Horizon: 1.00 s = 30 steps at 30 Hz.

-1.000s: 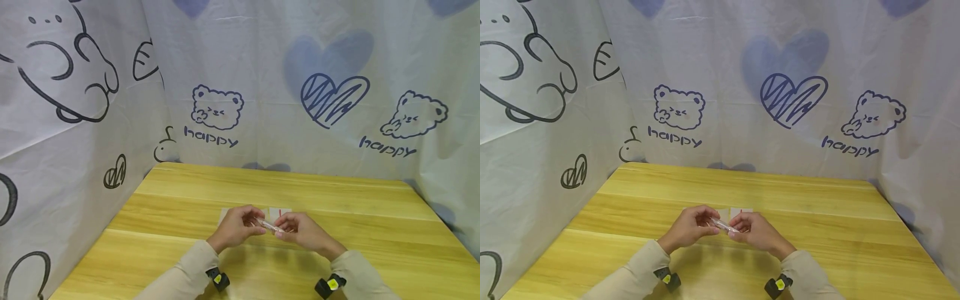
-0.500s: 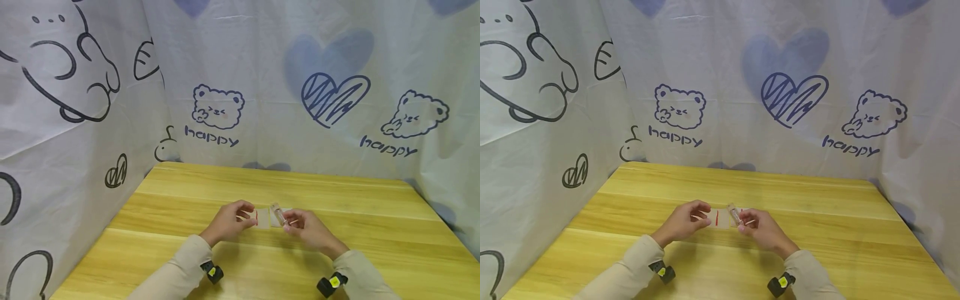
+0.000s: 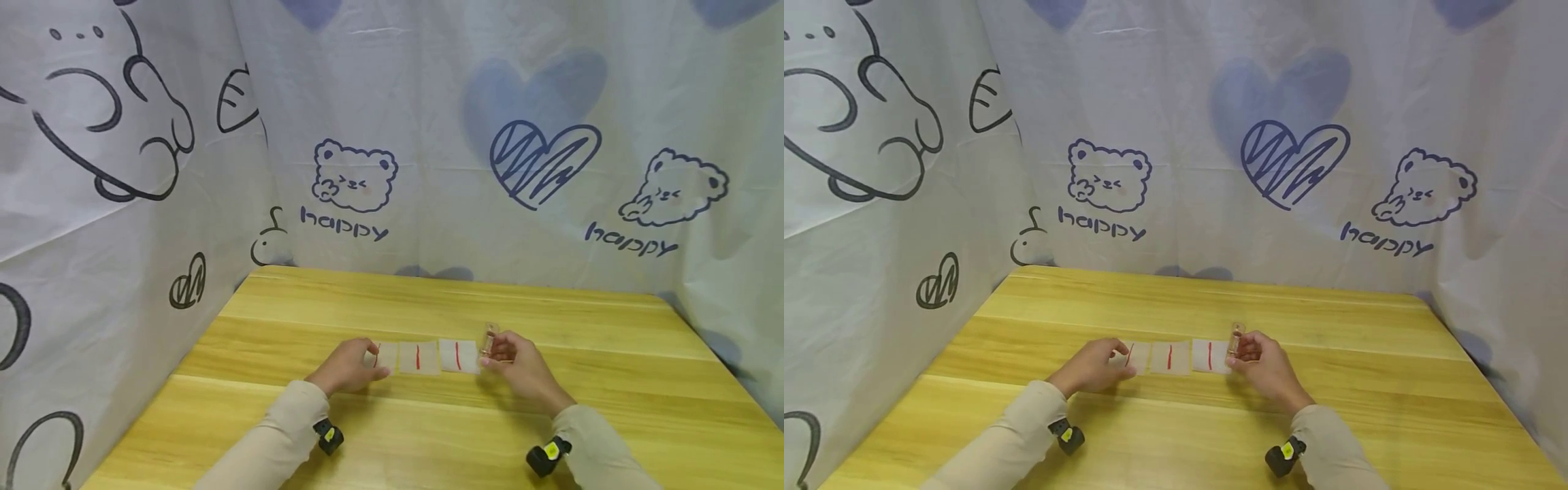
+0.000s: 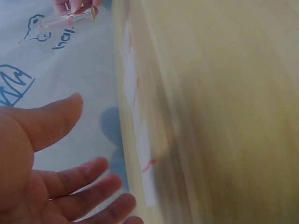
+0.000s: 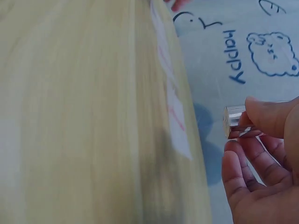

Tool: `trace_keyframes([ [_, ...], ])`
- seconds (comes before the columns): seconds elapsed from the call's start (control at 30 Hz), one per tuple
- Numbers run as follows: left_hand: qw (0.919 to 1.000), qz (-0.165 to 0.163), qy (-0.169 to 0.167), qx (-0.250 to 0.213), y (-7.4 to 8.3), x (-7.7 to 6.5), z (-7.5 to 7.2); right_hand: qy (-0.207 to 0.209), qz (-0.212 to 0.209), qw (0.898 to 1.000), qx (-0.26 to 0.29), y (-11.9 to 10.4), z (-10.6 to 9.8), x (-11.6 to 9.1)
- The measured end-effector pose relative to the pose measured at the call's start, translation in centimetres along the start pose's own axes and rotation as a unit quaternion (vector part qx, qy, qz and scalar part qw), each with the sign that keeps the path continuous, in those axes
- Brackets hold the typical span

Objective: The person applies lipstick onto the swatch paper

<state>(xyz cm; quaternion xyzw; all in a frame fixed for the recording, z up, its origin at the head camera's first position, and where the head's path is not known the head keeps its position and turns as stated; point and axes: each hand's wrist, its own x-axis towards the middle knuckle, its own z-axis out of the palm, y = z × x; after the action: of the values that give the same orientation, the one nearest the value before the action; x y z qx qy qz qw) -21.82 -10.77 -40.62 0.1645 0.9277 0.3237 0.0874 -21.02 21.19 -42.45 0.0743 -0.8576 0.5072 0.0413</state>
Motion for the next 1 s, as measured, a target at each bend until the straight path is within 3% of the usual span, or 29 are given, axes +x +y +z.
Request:
trace_keyframes([
  [0.2, 0.9987, -0.021, -0.036, 0.030, -0.5, -0.1, 0.1, 0.010, 0.011, 0.999, -0.035, 1.5, -0.4, 0.5],
  [0.53, 0.9969, -0.018, -0.057, 0.051, -0.7, -0.1, 0.4, 0.014, 0.017, 0.992, -0.125, 2.8, -0.6, 0.5],
  [0.7, 0.9944, -0.031, -0.073, 0.070, -0.6, -0.2, 0.4, 0.013, 0.015, 0.991, -0.133, 3.2, -0.5, 0.5],
  [1.0, 0.9941, -0.051, -0.069, 0.067, -0.6, -0.6, 0.7, 0.017, 0.008, 0.990, -0.136, 3.5, -0.1, 0.6],
])
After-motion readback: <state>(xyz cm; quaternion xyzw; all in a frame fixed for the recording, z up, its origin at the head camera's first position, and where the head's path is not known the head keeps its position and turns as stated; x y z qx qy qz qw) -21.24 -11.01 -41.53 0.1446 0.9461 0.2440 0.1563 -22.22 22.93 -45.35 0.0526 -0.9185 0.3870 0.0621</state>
